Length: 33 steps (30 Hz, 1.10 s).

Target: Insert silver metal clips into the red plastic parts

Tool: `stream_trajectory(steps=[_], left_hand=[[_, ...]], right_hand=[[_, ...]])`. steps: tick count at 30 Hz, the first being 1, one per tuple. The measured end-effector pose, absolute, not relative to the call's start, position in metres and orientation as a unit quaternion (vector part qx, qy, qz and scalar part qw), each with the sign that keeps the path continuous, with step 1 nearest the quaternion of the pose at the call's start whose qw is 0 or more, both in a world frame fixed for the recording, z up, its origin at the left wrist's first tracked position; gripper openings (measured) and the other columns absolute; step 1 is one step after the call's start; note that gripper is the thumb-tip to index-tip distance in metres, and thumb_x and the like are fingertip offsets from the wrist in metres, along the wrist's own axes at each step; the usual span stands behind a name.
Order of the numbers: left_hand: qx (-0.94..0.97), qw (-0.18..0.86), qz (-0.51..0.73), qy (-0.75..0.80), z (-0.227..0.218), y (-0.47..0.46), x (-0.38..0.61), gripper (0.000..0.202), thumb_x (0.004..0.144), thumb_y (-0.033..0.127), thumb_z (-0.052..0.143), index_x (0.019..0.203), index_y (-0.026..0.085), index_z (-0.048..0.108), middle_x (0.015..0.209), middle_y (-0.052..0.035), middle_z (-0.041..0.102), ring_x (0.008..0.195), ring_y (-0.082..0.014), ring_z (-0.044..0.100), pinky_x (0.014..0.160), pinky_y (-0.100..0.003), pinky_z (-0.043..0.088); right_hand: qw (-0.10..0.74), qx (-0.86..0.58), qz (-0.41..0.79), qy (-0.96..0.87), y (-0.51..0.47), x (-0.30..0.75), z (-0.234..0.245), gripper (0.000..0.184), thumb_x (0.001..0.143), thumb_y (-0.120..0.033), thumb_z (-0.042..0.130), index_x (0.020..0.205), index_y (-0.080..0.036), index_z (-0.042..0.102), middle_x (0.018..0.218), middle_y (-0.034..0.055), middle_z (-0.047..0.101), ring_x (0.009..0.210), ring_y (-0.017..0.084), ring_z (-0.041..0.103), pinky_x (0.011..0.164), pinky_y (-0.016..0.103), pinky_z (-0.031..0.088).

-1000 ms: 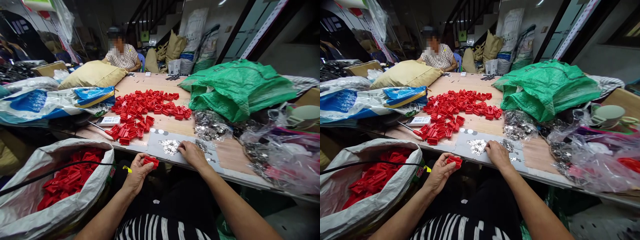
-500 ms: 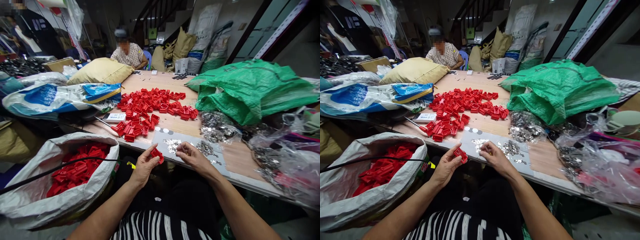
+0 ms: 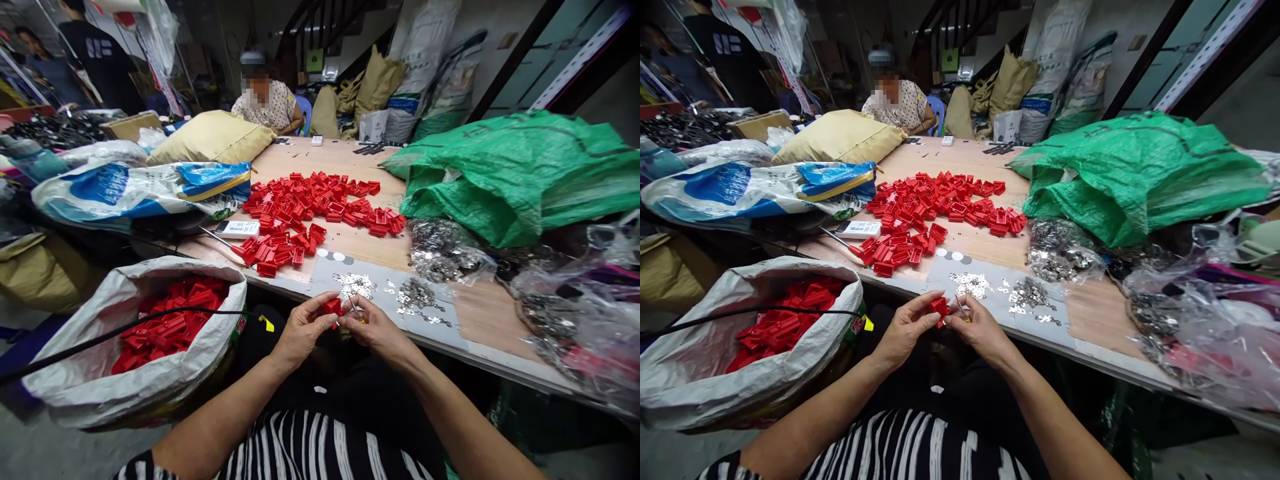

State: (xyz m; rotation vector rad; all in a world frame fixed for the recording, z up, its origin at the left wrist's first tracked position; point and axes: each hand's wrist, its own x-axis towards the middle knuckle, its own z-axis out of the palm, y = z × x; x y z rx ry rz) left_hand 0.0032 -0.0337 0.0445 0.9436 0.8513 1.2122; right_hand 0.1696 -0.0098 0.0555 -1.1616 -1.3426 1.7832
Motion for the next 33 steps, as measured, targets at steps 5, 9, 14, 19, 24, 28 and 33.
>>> stream_trajectory(steps=[5,9,14,19,24,28,33], left_hand=[[0.345,0.671,0.557,0.346,0.039,-0.033,0.006,0.039,0.075,0.027,0.071,0.114,0.022,0.065,0.101,-0.0041,0.069,0.093,-0.0147,0.061,0.083,-0.025,0.045],[0.294,0.700,0.568,0.319,0.037,-0.032,0.007,0.039,0.076,0.028,0.071,0.113,0.020,0.062,0.099,-0.0056,0.068,0.091,-0.0153,0.062,0.083,-0.028,0.046],[0.323,0.681,0.562,0.341,0.031,-0.027,0.006,0.045,0.072,0.022,0.073,0.114,0.021,0.059,0.096,-0.0035,0.067,0.090,-0.0142,0.061,0.081,-0.026,0.046],[0.430,0.620,0.528,0.391,0.023,-0.009,0.003,0.055,0.066,0.018,0.075,0.118,0.021,0.057,0.088,0.0003,0.064,0.080,-0.0122,0.060,0.079,-0.026,0.046],[0.565,0.493,0.475,0.461,0.020,0.010,0.000,0.040,0.068,0.019,0.072,0.106,0.019,0.060,0.089,-0.0009,0.064,0.081,-0.0151,0.060,0.080,-0.028,0.047],[0.661,0.409,0.411,0.477,0.018,0.019,-0.004,0.033,0.070,0.021,0.070,0.102,0.022,0.061,0.088,0.0010,0.066,0.082,-0.0154,0.060,0.081,-0.027,0.046],[0.711,0.365,0.369,0.475,0.015,0.024,-0.008,0.032,0.071,0.023,0.070,0.102,0.024,0.064,0.086,0.0019,0.068,0.079,-0.0149,0.060,0.077,-0.025,0.045]], right_hand=[[0.322,-0.456,0.655,-0.510,-0.014,0.169,0.056,0.047,0.073,-0.057,0.071,0.085,-0.021,0.043,0.069,-0.0022,0.058,0.046,0.007,0.037,0.043,0.020,0.020],[0.328,-0.449,0.642,-0.527,-0.015,0.172,0.058,0.043,0.077,-0.056,0.066,0.087,-0.021,0.044,0.073,0.0000,0.062,0.048,0.008,0.041,0.044,0.021,0.024],[0.327,-0.455,0.579,-0.592,-0.015,0.180,0.052,0.035,0.085,-0.054,0.055,0.096,-0.021,0.052,0.078,0.0011,0.059,0.058,0.012,0.050,0.053,0.025,0.040],[0.308,-0.503,0.418,-0.691,-0.008,0.190,0.037,0.034,0.088,-0.046,0.050,0.108,-0.021,0.062,0.089,0.0058,0.060,0.063,0.017,0.056,0.057,0.029,0.045],[0.278,-0.549,0.332,-0.715,0.000,0.194,0.032,0.029,0.087,-0.040,0.052,0.107,-0.023,0.064,0.084,0.0043,0.067,0.056,0.018,0.056,0.058,0.032,0.045],[0.265,-0.551,0.305,-0.730,0.004,0.190,0.035,0.020,0.086,-0.033,0.052,0.095,-0.024,0.067,0.087,0.0039,0.071,0.068,0.022,0.062,0.068,0.034,0.048],[0.269,-0.529,0.304,-0.745,0.009,0.186,0.032,0.019,0.085,-0.030,0.052,0.093,-0.024,0.069,0.091,0.0036,0.071,0.083,0.024,0.064,0.076,0.034,0.048]])
